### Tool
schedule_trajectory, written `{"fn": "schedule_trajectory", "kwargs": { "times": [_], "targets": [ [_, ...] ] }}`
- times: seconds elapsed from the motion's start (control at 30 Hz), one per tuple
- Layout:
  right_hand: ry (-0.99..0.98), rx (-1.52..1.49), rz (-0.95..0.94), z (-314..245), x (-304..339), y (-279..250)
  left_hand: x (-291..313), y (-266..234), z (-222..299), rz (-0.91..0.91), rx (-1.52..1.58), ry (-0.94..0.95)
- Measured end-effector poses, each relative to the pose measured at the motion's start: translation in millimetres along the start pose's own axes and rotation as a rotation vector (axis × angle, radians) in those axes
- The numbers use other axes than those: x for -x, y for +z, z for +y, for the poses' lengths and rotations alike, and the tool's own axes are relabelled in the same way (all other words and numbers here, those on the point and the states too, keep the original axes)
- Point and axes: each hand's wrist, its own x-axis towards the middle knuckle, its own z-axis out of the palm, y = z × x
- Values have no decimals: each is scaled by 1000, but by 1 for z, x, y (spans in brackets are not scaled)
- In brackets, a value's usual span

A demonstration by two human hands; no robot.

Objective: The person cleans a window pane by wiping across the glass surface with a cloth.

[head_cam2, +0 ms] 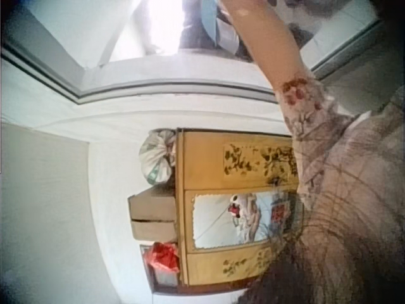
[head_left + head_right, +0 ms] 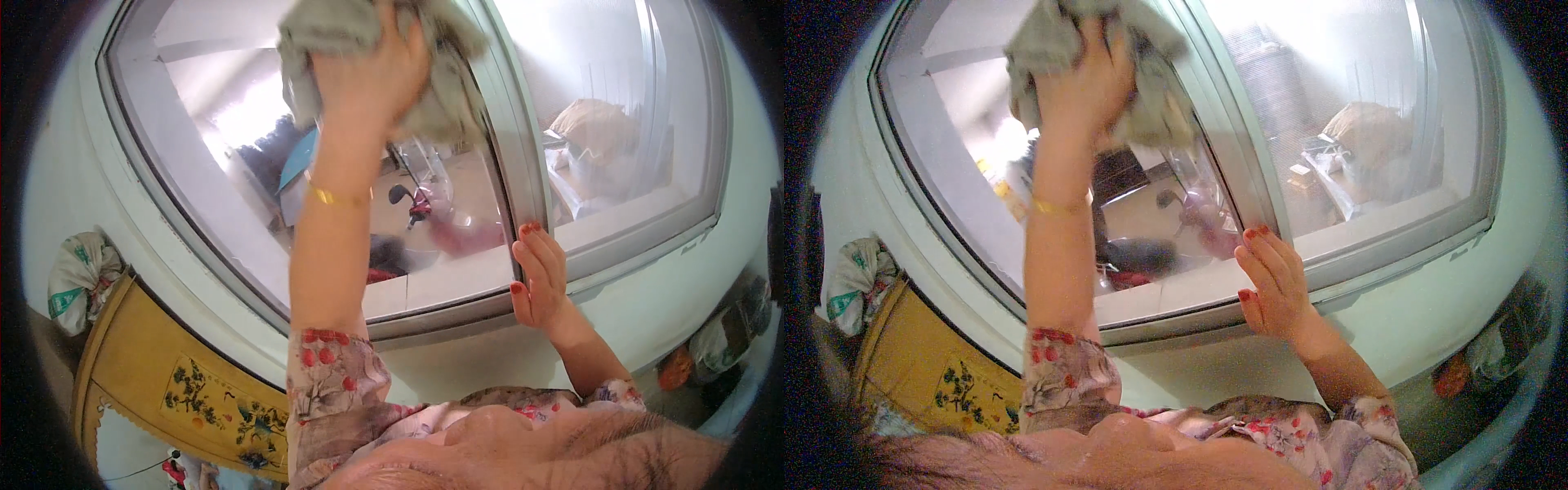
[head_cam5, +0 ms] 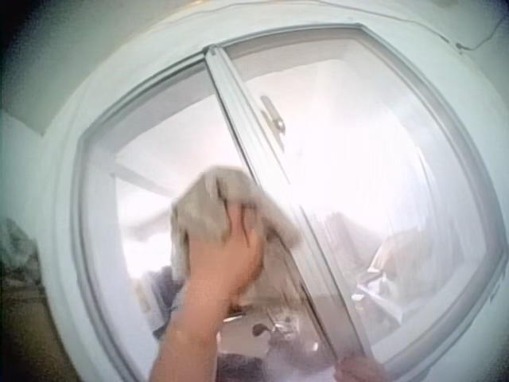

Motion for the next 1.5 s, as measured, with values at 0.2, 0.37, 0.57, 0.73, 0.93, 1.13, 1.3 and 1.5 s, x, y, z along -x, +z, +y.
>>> {"fn": "schedule_trajectory", "kwargs": {
  "times": [0.2,0.37,0.57,0.73,0.93,1.13,1.3,1.5],
  "targets": [
    [42,-19,23,-1,2,1,-31,0,1,462,25,-10],
    [69,-4,27,-2,4,0,28,17,21,440,193,135],
    [22,22,13,-2,2,1,209,12,74,-118,551,53],
    [-1,28,34,0,2,5,311,12,99,-223,686,-141],
    [41,108,-42,-10,-8,2,277,7,69,-67,449,-100],
    [117,161,-200,-20,-11,25,136,35,-41,-124,-134,-157],
    [125,221,-236,-29,-19,29,6,-20,-118,83,-100,-293],
    [138,248,-277,-23,-15,27,28,-11,-106,201,-510,38]
  ]
}}
